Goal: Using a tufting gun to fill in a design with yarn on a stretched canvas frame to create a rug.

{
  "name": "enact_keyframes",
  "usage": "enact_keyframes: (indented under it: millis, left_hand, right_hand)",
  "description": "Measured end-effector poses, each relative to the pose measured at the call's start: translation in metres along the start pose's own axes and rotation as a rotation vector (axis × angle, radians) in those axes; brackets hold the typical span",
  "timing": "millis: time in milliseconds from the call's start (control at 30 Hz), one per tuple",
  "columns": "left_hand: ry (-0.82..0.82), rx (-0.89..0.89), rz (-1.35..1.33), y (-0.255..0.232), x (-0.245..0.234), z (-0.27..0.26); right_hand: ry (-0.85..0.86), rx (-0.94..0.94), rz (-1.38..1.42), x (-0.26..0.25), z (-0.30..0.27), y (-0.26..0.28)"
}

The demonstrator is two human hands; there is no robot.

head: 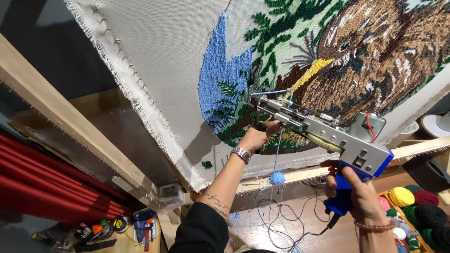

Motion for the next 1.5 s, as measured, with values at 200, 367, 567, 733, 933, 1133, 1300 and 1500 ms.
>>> enact_keyframes:
  millis: [200,367,567,733,933,1133,1300,1500]
  left_hand:
    - [-0.154,0.171,-0.257,0.053,0.009,0.03]
    - [-0.278,0.253,-0.453,0.097,0.015,0.043]
    - [-0.342,0.521,-0.348,0.102,0.02,0.034]
    - [-0.282,0.245,0.016,0.089,0.047,0.017]
    - [-0.286,0.077,0.118,0.065,0.071,0.014]
    - [-0.24,0.099,0.082,0.071,0.082,0.025]
    - [-0.21,0.117,0.051,0.055,0.078,0.012]
    - [-0.235,0.211,-0.112,0.039,0.078,0.005]
  right_hand:
    - [-0.037,-0.038,-0.169,-0.029,0.013,-0.001]
    - [-0.122,-0.183,-0.341,-0.129,0.076,-0.005]
    - [-0.119,-1.147,-0.937,0.075,-0.019,0.117]
    - [0.438,-0.897,-1.232,0.184,0.01,0.105]
    - [0.488,-0.371,-1.491,0.228,0.07,0.065]
    - [0.501,-0.114,-1.531,0.232,0.088,0.047]
    - [0.51,-0.088,-1.523,0.225,0.111,0.039]
    - [0.508,-0.085,-1.616,0.227,0.121,0.034]
Point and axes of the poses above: each hand's wrist, its own z-axis towards the middle knuckle, its own x-axis out of the palm, y = z × x, the point moved 6 cm from there along z, towards the middle knuckle, and after that the axes turned 14 degrees about z, right-handed, at the moved point
